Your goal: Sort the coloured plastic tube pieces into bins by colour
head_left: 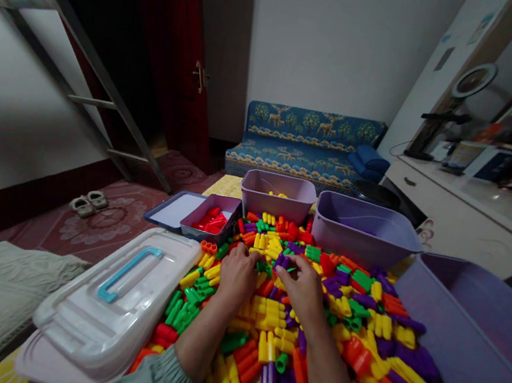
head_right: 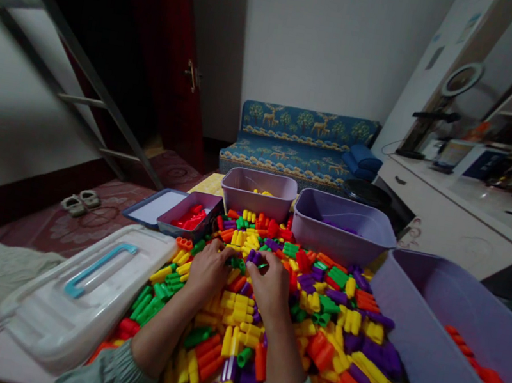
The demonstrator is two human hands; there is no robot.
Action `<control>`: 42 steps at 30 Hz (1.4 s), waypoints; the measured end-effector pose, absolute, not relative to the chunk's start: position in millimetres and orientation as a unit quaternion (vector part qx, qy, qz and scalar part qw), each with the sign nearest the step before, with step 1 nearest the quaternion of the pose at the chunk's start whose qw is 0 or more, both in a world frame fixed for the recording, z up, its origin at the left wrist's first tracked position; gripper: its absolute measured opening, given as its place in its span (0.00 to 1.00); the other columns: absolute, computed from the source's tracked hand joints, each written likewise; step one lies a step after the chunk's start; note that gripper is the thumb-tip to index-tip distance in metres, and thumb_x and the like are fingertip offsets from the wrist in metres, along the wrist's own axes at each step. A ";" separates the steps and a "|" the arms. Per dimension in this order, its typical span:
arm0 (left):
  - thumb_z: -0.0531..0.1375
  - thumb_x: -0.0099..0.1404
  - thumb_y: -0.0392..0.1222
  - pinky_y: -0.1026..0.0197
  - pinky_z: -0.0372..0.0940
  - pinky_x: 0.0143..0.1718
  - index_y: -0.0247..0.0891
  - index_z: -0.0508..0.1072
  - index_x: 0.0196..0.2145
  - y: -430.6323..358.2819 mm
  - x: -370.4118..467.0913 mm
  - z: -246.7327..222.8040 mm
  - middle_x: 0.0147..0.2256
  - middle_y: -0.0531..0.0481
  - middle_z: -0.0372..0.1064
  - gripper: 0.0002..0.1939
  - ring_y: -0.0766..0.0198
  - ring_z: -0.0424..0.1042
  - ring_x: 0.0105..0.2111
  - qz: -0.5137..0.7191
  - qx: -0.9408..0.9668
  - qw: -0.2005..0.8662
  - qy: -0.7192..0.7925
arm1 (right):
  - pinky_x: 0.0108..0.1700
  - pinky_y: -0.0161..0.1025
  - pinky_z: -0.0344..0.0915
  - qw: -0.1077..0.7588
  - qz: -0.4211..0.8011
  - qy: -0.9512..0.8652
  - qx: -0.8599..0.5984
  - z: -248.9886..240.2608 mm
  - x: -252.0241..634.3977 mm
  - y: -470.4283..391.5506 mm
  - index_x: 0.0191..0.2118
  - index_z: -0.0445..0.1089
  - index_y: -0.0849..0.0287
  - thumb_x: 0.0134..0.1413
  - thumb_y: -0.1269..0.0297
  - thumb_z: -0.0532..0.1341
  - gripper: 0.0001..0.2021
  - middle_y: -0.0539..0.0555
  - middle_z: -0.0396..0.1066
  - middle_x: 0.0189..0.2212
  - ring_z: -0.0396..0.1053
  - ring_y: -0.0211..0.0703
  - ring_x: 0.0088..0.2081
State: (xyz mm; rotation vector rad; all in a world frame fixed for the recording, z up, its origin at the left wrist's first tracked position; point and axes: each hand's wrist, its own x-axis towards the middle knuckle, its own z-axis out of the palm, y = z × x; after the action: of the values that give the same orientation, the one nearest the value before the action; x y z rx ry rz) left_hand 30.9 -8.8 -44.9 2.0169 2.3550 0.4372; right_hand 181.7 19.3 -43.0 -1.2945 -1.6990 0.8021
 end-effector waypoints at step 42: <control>0.51 0.66 0.48 0.63 0.60 0.34 0.33 0.73 0.31 -0.4 18.6 -52.6 0.29 0.48 0.69 0.17 0.63 0.68 0.31 0.497 0.554 0.234 0.625 | 0.35 0.39 0.68 0.424 0.355 -0.663 -0.505 -46.3 175.7 17.6 0.38 0.71 0.59 0.46 0.59 0.62 0.12 0.54 0.75 0.33 0.72 0.44 0.31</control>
State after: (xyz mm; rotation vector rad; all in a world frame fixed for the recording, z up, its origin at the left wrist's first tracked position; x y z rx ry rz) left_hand 18.6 -0.4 -52.6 1.5220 1.7162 1.3653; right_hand 175.7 17.6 -46.3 -1.2628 -1.6588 0.8890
